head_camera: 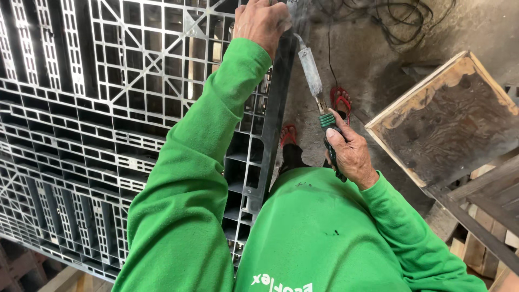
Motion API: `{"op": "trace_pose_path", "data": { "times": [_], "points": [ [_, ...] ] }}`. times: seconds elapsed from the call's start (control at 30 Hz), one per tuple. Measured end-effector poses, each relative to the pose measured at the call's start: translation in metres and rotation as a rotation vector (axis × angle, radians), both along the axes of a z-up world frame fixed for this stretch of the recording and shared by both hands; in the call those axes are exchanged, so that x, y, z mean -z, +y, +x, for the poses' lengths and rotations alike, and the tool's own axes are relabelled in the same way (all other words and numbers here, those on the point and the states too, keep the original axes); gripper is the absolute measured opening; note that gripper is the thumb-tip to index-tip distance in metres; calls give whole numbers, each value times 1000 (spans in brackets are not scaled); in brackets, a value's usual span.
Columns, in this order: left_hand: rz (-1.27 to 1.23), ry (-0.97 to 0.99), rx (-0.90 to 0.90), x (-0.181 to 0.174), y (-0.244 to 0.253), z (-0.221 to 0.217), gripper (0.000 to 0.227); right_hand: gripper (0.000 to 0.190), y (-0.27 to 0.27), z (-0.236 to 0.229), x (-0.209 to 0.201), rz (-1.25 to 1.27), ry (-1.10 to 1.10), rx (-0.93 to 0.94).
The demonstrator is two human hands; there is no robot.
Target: The person uses a soldering iron to melt and fuse sections of a large black plastic crate, then uses a red heat gun to smooth and blend the melted areas. The person works along the crate's grid structure, applying heat and manipulating the softened plastic to create a continuous seam.
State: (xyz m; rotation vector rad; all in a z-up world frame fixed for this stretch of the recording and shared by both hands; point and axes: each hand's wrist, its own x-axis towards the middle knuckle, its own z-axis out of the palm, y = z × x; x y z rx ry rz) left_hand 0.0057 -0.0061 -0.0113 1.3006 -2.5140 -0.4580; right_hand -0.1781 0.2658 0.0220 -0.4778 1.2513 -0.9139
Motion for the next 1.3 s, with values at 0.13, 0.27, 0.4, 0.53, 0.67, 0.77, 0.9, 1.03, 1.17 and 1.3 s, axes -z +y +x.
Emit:
{"op": "trace_pose_path", "data": {
  "times": [0.13,0.27,0.4,0.53,0.67,0.77,0.9,1.03,1.17,1.3],
  "points": [
    [9,20,14,-3,3,1,6,55,-2,-9,4,9,21,-45],
    [-43,-4,18,-4,2,1,4,53,10,-9,1,19,12,9],
    [-33,-16,-3,-3,1,0,5,55,16,-12,6,58,-25,43],
    [16,-20,-4,-7,0,-1,8,53,13,-23,12,-121,161,-22],
    [118,23,3,-11,-5,3,14,52,5,-43,11,-475,582,-183],
    [183,67,-6,-7,-13,4,22,54,-6,-60,7,-558,817,-296],
    [285,-90,-25,10,-30,3,29,56,-28,-82,-2,-719,1099,-478],
    [401,-176,-91,28,-45,-4,39,58,-54,-96,-15,-830,1233,-599],
    [383,-213,-78,45,-54,-9,45,56,-72,-105,-26,-834,1286,-668],
    [336,-73,-38,52,-51,-3,43,60,-81,-110,-29,-768,1282,-733]
  ]
}}
